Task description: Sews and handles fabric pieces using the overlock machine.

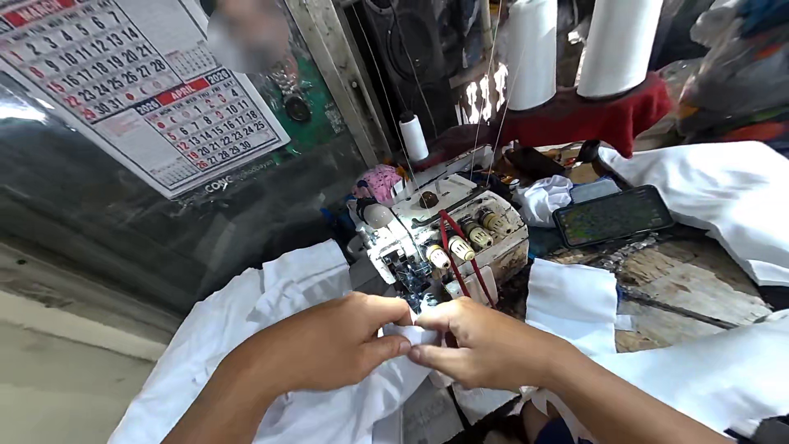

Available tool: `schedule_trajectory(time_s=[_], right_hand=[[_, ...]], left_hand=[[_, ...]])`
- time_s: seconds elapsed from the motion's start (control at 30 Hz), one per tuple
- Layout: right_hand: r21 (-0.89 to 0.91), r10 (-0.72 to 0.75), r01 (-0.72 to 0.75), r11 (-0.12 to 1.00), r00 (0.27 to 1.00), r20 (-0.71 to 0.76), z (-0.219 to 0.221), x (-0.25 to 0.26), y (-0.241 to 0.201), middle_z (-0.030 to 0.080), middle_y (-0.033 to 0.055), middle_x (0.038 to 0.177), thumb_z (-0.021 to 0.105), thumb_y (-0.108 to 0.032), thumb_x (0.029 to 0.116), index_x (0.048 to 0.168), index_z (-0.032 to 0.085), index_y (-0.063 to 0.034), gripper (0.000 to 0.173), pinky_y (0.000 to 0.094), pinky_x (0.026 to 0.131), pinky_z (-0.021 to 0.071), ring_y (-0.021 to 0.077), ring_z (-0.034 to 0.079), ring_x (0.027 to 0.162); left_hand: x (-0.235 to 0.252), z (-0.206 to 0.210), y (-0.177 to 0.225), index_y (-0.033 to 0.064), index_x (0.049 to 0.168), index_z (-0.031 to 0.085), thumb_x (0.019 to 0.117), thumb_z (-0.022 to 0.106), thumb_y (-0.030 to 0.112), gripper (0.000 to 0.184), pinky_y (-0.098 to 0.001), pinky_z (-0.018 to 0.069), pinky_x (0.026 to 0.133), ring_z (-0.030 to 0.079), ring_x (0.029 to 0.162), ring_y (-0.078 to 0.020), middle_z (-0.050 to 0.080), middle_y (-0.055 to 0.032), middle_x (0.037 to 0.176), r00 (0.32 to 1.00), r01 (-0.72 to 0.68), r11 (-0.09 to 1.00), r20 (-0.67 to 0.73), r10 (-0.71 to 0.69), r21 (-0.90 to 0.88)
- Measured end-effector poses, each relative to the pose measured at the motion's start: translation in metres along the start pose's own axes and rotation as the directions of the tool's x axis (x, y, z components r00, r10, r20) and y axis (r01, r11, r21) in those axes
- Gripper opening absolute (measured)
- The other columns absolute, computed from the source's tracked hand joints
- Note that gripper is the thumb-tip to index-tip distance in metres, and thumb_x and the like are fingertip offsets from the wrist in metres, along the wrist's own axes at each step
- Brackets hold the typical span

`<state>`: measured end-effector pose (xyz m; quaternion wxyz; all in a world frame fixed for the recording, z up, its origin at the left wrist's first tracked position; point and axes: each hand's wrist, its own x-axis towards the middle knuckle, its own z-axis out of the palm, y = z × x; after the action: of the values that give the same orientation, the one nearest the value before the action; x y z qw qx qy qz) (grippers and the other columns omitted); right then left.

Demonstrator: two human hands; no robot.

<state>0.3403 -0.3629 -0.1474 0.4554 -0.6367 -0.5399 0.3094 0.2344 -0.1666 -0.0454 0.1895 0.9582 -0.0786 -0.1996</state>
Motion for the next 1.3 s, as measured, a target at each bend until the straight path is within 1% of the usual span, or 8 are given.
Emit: schedule_trajectory(time_s=[0.07,0.2,0.37,0.47,0.6,0.87,1.07,1.3], right_hand=[[-0.132,-0.038,0.036,0.991,0.999,-0.017,0.005,-0.005,0.001,0.064,0.0038,0.085,0.056,-0.039,0.1045,0.101,0.069,-0.0079,0.034,0.0305,0.062,0.0551,0.0105,0.062,0.068],[-0.416,-0.089,-0.058,0.907,0.941,-0.326,0.043,-0.039,0.003,0.056,0.0098,0.130,0.066,-0.039,0.0947,0.107,0.072,-0.0203,0.023,0.0411,0.078,0.0595,0.0228,0.061,0.112],[-0.158,-0.006,-0.037,0.987,0.964,-0.264,0.049,-0.036,0.040,0.069,0.0011,0.092,0.056,-0.037,0.1036,0.117,0.067,-0.0184,0.026,0.0378,0.067,0.0582,0.0130,0.067,0.076],[0.130,0.008,0.004,0.992,0.995,-0.098,0.023,-0.017,0.031,0.074,-0.0002,0.092,0.055,-0.035,0.1068,0.123,0.064,-0.0137,0.028,0.0294,0.058,0.0615,0.0100,0.071,0.067],[0.357,0.037,-0.085,0.930,0.990,0.139,0.001,-0.006,0.027,0.075,0.0075,0.097,0.058,-0.029,0.1067,0.125,0.063,-0.0106,0.027,0.0354,0.054,0.0634,0.0194,0.074,0.068],[0.409,0.038,-0.132,0.903,0.972,0.230,-0.006,-0.003,0.027,0.075,0.0090,0.092,0.058,-0.028,0.1066,0.128,0.060,-0.0096,0.028,0.0331,0.053,0.0622,0.0192,0.073,0.065],[0.437,0.016,-0.094,0.894,0.984,0.179,-0.001,-0.009,0.027,0.075,0.0094,0.090,0.057,-0.028,0.1070,0.127,0.061,-0.0095,0.027,0.0329,0.051,0.0620,0.0190,0.073,0.063],[0.423,-0.009,-0.031,0.906,0.996,0.093,0.007,-0.019,0.038,0.073,0.0072,0.081,0.058,-0.028,0.1069,0.124,0.063,-0.0096,0.026,0.0321,0.049,0.0611,0.0172,0.071,0.058]], left_hand=[[0.008,0.000,0.001,0.0223,0.108,0.070,0.1008,0.063,0.043,0.023,-0.0243,0.0547,0.062,0.062,0.066,-0.0023,0.068,0.0087,0.081,1.000,0.000,0.990,0.017,-0.003,0.138],[0.006,0.003,0.013,0.0153,0.112,0.068,0.1045,0.056,0.036,0.025,-0.0343,0.0559,0.075,0.063,0.081,-0.0112,0.066,-0.0004,0.097,0.990,-0.070,0.970,0.137,0.038,0.235],[0.013,0.011,-0.012,0.0214,0.109,0.069,0.1039,0.056,0.038,0.022,-0.0337,0.0570,0.073,0.063,0.079,-0.0081,0.065,0.0045,0.094,1.000,0.015,0.940,0.000,-0.017,0.342],[0.005,0.006,-0.008,0.0251,0.104,0.068,0.1035,0.052,0.044,0.025,-0.0286,0.0560,0.068,0.062,0.078,-0.0039,0.062,0.0083,0.093,0.996,0.015,0.893,-0.084,0.025,0.450],[0.006,0.014,0.009,0.0203,0.105,0.064,0.1052,0.048,0.042,0.027,-0.0331,0.0543,0.063,0.062,0.073,-0.0092,0.062,0.0044,0.085,0.997,0.002,0.917,-0.067,0.027,0.398],[0.014,0.016,-0.006,0.0270,0.107,0.065,0.1025,0.050,0.052,0.029,-0.0259,0.0519,0.059,0.058,0.067,-0.0009,0.062,0.0123,0.080,0.984,0.006,0.936,-0.167,0.056,0.351],[0.002,0.017,-0.013,0.0220,0.106,0.069,0.1053,0.050,0.045,0.031,-0.0212,0.0541,0.060,0.060,0.069,-0.0013,0.064,0.0079,0.094,0.981,-0.104,0.968,-0.136,0.138,0.230],[0.009,0.028,-0.026,0.0223,0.097,0.070,0.1042,0.052,0.046,0.030,-0.0183,0.0516,0.060,0.058,0.069,0.0012,0.061,0.0103,0.086,0.960,-0.102,0.977,-0.238,0.146,0.188]])
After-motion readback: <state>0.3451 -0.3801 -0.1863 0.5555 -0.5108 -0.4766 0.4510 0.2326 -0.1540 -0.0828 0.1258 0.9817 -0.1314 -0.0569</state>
